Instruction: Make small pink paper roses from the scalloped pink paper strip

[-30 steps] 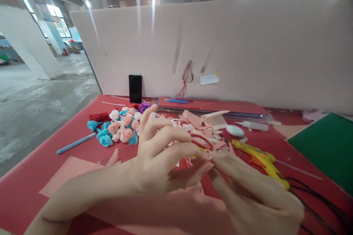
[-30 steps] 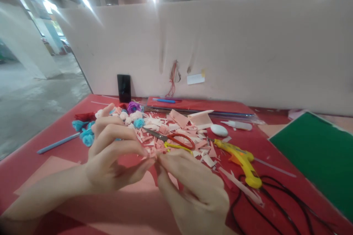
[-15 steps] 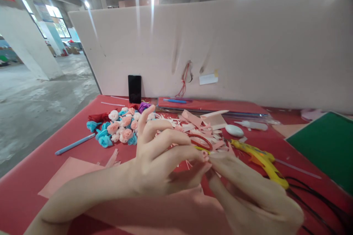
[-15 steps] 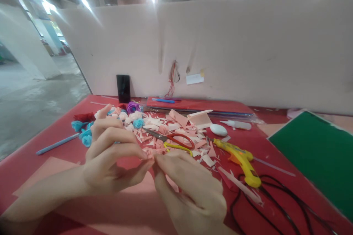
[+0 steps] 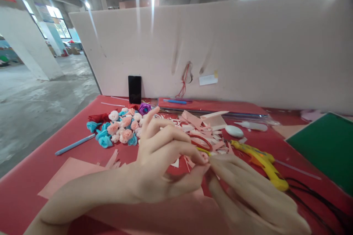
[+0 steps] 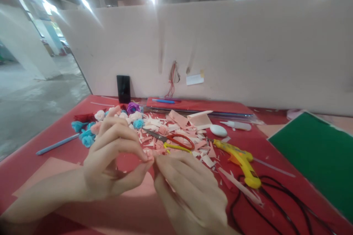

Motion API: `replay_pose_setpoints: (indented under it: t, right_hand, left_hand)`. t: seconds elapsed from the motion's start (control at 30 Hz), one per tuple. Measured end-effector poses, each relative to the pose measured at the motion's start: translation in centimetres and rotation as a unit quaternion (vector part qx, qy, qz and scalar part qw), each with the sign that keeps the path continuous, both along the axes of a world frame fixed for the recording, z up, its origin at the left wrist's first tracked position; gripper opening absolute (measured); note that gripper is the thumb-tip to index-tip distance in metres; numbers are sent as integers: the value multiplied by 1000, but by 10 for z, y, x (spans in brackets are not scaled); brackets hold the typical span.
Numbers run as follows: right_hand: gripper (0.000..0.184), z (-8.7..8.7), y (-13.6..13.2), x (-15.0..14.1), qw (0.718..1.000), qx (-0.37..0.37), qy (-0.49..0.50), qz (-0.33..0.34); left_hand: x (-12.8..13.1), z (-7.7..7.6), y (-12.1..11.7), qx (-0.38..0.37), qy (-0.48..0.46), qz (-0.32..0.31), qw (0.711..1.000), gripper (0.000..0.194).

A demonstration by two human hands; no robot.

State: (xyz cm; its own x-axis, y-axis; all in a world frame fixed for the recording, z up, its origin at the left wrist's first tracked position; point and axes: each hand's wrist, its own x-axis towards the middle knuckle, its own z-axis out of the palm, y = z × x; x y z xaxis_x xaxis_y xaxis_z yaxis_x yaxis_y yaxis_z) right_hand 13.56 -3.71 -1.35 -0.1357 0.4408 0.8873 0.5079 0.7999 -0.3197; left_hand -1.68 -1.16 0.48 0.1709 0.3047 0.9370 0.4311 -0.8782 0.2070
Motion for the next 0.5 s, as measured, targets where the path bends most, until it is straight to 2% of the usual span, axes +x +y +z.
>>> replay_pose_setpoints:
  t: [0.13, 0.23, 0.33, 0.5]
  right_hand:
    - [53, -2, 1, 1, 1000, 10, -5, 5]
    - [47, -2, 1, 1, 1000, 16, -6, 11]
    - [46, -1, 0, 2, 999, 29, -25, 9]
    - [56, -1, 2, 1, 998, 47, -44, -9]
  left_hand:
    - [0, 2, -2, -18, 4, 0, 1000, 10]
    - [-1, 4, -2, -8, 24, 0, 1000, 9]
    - [-4, 6, -2, 28, 46, 25, 998, 9]
    - [-12, 3, -2, 110, 103, 53, 987, 10]
